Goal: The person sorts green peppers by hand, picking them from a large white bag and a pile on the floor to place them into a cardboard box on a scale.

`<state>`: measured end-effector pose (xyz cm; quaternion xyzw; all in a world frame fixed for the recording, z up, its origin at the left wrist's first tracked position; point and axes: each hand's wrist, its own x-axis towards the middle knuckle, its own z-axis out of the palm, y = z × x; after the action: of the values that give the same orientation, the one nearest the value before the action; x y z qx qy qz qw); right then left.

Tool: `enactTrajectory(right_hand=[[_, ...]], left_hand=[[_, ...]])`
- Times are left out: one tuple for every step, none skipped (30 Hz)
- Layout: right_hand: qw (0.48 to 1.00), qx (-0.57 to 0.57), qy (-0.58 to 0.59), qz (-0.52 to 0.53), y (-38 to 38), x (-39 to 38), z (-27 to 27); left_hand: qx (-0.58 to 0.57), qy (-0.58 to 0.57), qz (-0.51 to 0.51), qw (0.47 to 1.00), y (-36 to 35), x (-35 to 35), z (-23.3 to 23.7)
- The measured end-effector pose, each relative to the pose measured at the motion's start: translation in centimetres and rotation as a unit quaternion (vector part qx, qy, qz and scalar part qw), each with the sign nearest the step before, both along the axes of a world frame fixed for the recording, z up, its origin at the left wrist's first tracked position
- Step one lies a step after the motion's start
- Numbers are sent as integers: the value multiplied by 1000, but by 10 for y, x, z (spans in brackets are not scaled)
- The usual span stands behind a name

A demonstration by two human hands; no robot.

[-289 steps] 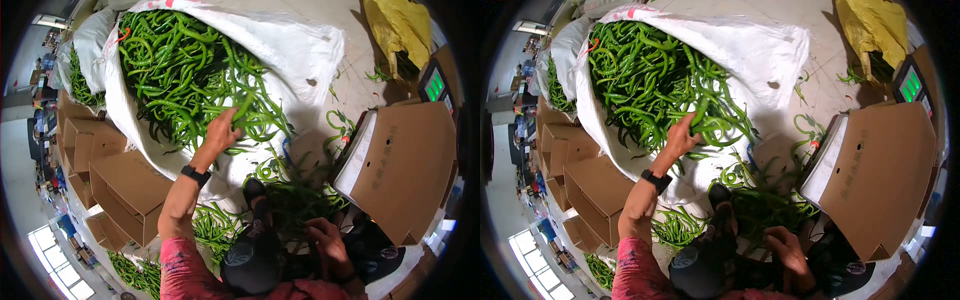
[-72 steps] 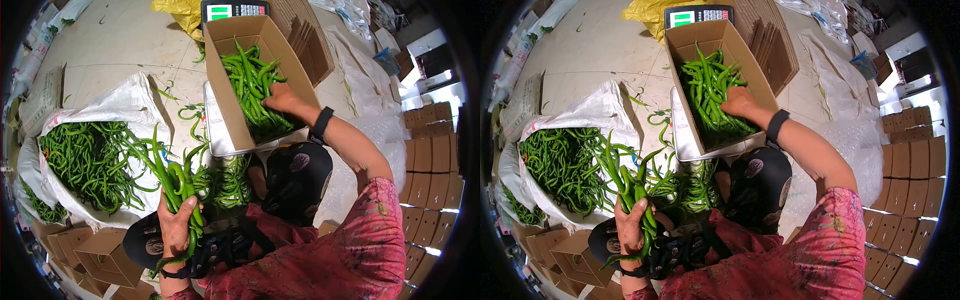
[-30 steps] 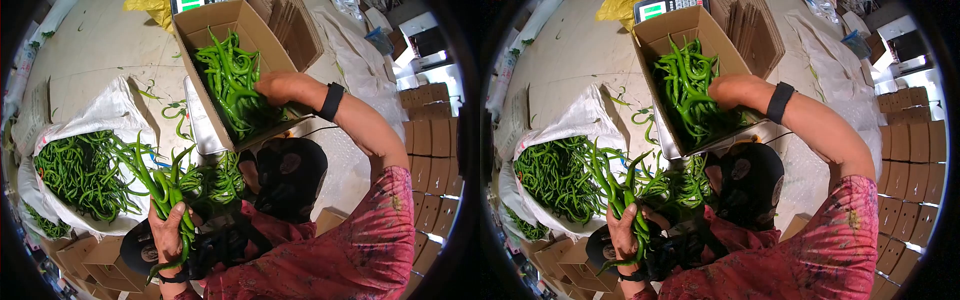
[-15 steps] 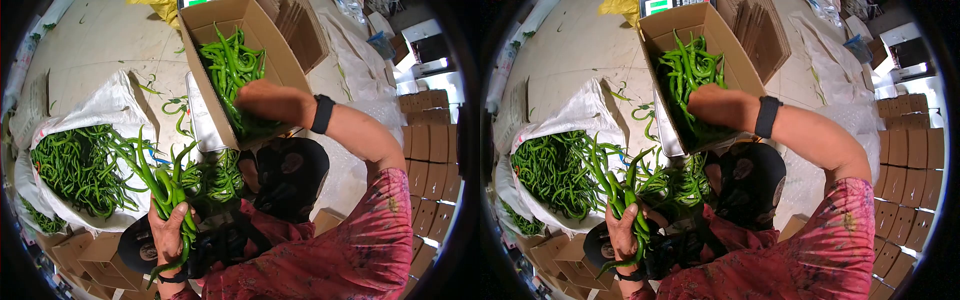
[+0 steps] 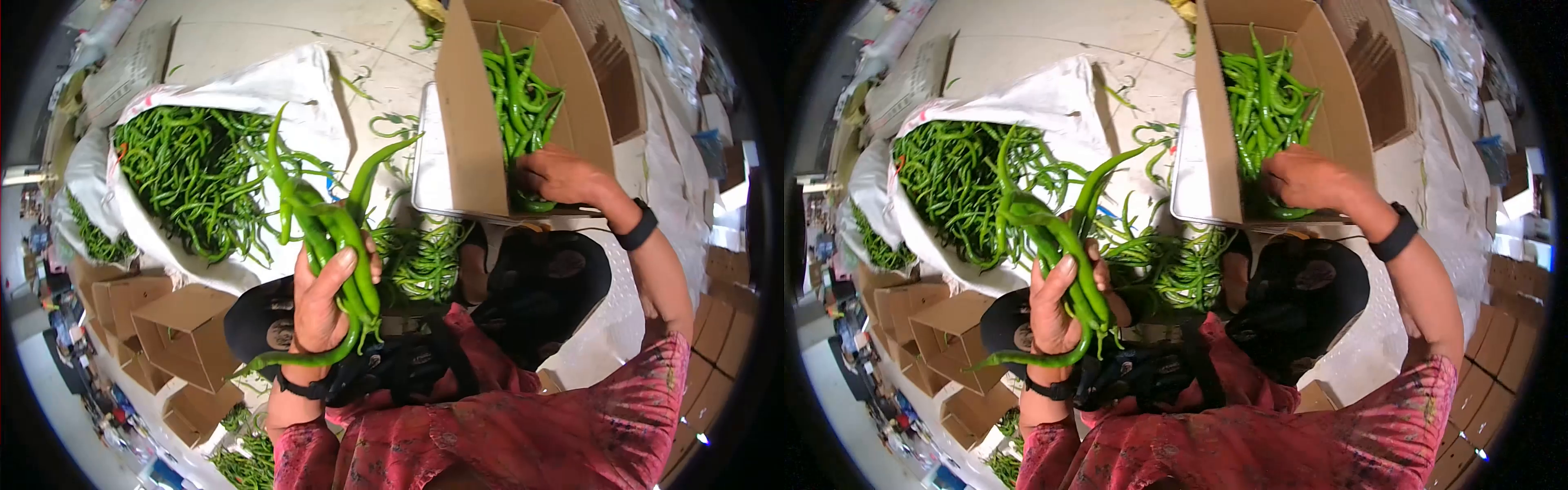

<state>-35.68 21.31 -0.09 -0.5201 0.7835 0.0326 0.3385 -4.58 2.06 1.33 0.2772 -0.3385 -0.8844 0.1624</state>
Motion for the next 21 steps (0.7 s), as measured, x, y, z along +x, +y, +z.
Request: enactTrajectory(right_hand=[[994,16,-105,-27,-4,2,8],[994,12,-105,-22,-1,6,6],[998,1,-57,-8,7,10,3],[1000,-9,-8,6,13,12,0],[998,54,-1,13,11,7,-4],[999,51,2,13,18,4,-9],[999,19,40,13,28,-2,-17],[997,-12,78,15,32,-6,-23],[996,9,83,28,30,-9,-30],[996,8,86,33,26,-5,-29],[995,35,92,23,24,1,-29],[993,62,99,12,21,7,-27],[993,62,101,15,13,10,-14],[990,48,131,-22,2,14,9],[985,34,158,-59,-10,20,32],[985,35,157,-56,-17,33,58],[982,-88,-9,-169,-21,53,85],[923,-206,-174,-276,-24,73,98],[906,-209,-238,-281,-31,95,98],[885,-213,-299,-285,-34,110,94],[856,-345,-364,-126,-31,116,47]], left_hand=[[-2,9,2,1000,0,1,0],[-3,21,1,1000,0,2,-1],[3,27,3,1000,-1,4,-2],[-1,30,4,1000,0,5,-4],[0,43,6,999,0,6,-6],[1,56,7,998,-1,7,-6],[2,68,7,998,-1,8,-5],[9,76,6,997,-1,10,-5],[6,78,5,997,-1,11,-3],[4,80,4,997,-1,12,0],[1,83,-7,997,-2,14,-1],[0,85,-10,996,-2,16,-3],[6,83,-9,996,-3,17,-4],[12,79,-6,997,-3,19,-5],[5,78,1,997,-5,20,-7],[1,70,8,998,-6,22,-8],[-1,71,12,997,-7,22,-7],[-4,72,14,997,-8,23,-7],[-3,71,13,997,-8,25,-6],[-10,63,-4,998,-9,26,-6],[-18,57,-21,998,-10,26,-6]])
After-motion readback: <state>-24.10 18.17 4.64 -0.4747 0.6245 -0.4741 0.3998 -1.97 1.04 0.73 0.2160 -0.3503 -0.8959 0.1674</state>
